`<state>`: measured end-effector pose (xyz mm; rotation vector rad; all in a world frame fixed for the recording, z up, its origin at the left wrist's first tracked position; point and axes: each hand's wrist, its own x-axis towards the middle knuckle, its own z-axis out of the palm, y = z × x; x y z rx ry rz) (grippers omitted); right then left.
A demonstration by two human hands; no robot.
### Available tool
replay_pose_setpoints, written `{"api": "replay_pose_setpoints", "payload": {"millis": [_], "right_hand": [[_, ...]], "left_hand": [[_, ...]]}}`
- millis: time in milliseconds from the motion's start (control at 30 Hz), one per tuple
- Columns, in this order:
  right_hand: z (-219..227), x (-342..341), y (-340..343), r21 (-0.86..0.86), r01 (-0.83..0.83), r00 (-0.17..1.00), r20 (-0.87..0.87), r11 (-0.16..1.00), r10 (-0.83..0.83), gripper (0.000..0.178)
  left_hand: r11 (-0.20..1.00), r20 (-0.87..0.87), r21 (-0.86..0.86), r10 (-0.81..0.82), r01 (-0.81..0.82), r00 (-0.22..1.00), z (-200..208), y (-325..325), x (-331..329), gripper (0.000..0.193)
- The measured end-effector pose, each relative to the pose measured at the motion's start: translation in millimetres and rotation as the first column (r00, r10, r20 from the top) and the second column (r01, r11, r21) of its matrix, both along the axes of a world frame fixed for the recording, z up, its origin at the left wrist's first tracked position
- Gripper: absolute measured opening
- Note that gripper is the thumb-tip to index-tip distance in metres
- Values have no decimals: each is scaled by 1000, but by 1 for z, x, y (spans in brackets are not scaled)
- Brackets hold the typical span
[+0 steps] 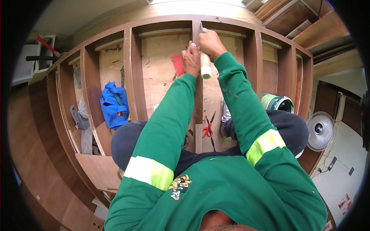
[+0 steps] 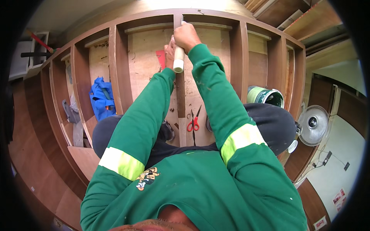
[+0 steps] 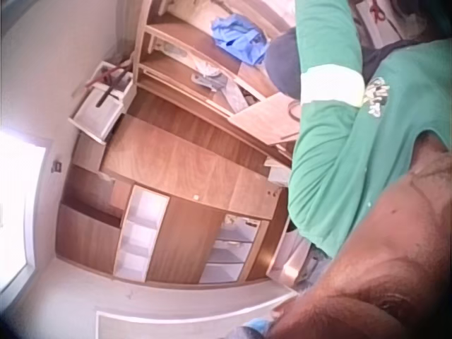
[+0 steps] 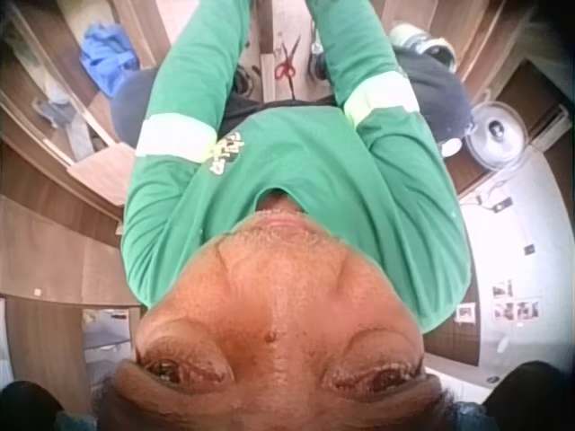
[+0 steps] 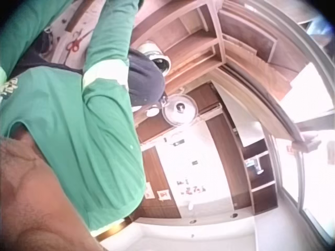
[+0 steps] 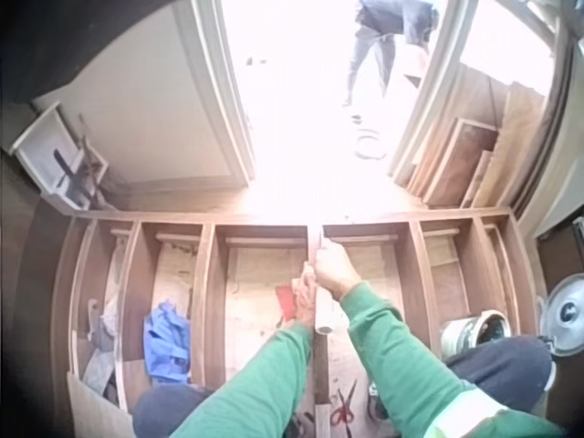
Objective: The person sits inside a wooden cabinet structure and uses a hammer to tap and secure a wooden trim piece along the top edge of the cabinet frame. The person repeatedly positions the trim and strikes it with the hammer to fit it into place.
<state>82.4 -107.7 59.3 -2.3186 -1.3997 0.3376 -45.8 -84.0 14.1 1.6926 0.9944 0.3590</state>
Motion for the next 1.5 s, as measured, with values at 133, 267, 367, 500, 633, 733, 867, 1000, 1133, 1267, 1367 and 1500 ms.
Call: {"api": "replay_pose_setpoints", "payload": {"millis": [133,267,367,500,633,733,867,1000,1133,1267,1367,1500], "right_hand": [[18,-25,8,-31,81,984,-155,996,-85,21],[43,-35,-6,-68,-15,989,-146,998,5,24],[70,-39,-24,-198,473,251,-903,859,-347,53],[80,-29,-50,-297,430,249,-868,852,-429,41],[88,-2,-52,-400,340,166,-865,851,-474,17],[101,16,-45,-450,174,209,-853,876,-479,14],[123,44,-40,-562,-24,447,-746,827,-494,19],[168,43,-6,-561,-183,518,-753,807,-406,28],[190,73,21,-688,-343,724,-627,640,-287,32],[187,94,18,-668,-438,737,-650,602,-184,34],[184,100,8,-626,-475,729,-674,618,-122,35],[174,98,12,-530,-551,675,-737,645,-29,37]], "left_hand": [[999,-61,-26,31,-33,998,-19,7,-16,71],[999,-60,39,37,-34,998,-16,13,-13,70],[997,-75,18,73,-72,995,4,5,-13,68],[998,-107,23,65,-63,992,5,3,-16,67],[982,-119,129,154,-139,981,21,-8,-7,63],[877,-121,478,123,-51,985,27,2,-13,67],[622,13,782,-103,54,995,41,16,-2,80],[610,6,769,-304,189,953,40,33,30,43],[687,21,698,-303,203,953,35,52,67,28],[811,-81,463,-363,358,928,57,61,85,30],[187,-439,808,-440,558,783,44,94,91,31],[179,-515,754,-435,632,739,44,154,80,37]]}}
